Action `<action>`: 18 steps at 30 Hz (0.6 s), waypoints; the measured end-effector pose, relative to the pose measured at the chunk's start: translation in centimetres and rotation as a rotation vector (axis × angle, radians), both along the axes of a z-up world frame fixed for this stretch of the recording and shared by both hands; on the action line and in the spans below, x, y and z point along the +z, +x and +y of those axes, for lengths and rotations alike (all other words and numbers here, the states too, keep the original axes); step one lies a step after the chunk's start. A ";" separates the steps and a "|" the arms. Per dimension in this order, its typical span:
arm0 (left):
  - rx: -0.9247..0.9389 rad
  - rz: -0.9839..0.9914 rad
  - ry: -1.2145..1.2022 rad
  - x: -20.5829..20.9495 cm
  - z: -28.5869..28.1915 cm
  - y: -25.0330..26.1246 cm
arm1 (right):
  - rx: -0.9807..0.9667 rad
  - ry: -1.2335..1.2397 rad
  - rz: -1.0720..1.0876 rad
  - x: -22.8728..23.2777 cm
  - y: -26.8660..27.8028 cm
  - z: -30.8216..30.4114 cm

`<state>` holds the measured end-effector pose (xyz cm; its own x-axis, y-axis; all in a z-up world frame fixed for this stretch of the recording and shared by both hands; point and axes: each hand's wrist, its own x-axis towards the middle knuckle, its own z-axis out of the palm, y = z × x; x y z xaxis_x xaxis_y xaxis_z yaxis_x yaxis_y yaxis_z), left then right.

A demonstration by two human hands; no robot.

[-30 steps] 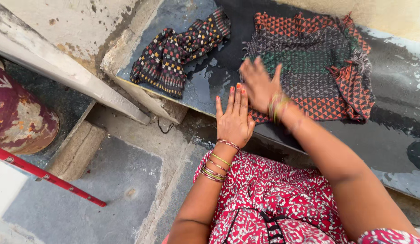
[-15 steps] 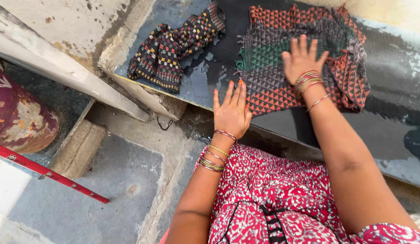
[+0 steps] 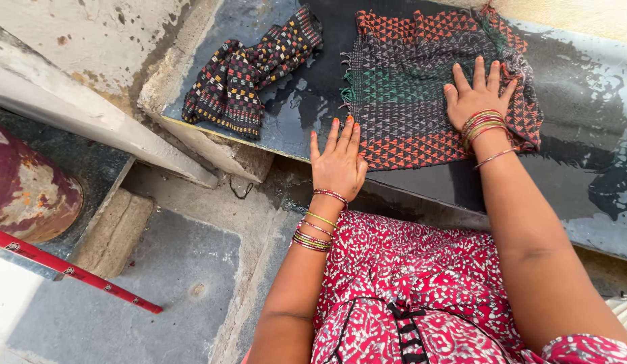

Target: The person washes a piece of patterned cloth by hand on a stone surface, applying water from a blue mug, rubbing the fabric with their palms, and سپس wringing it out.

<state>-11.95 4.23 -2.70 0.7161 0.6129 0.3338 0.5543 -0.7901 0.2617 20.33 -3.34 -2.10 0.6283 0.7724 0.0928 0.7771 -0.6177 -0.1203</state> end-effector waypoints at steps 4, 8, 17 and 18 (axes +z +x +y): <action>0.015 0.073 0.012 -0.9 0.8 0.3 | -0.030 -0.024 0.036 -0.5 -6.4 3.7; -0.067 -0.257 -0.144 -2.0 1.3 -0.1 | 0.423 -0.118 -0.192 -1.6 -19.6 3.7; -0.073 -0.095 -0.114 0.0 0.9 -0.4 | 0.305 -0.065 0.010 -0.4 -13.3 -3.0; -0.065 -0.119 -0.095 -0.2 0.5 -0.3 | 0.232 -0.079 -0.033 -0.1 -11.5 -4.3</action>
<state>-12.28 4.74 -2.87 0.7141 0.5994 0.3615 0.4634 -0.7919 0.3976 8.84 -7.60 -2.23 0.4311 0.9013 0.0436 0.9019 -0.4289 -0.0513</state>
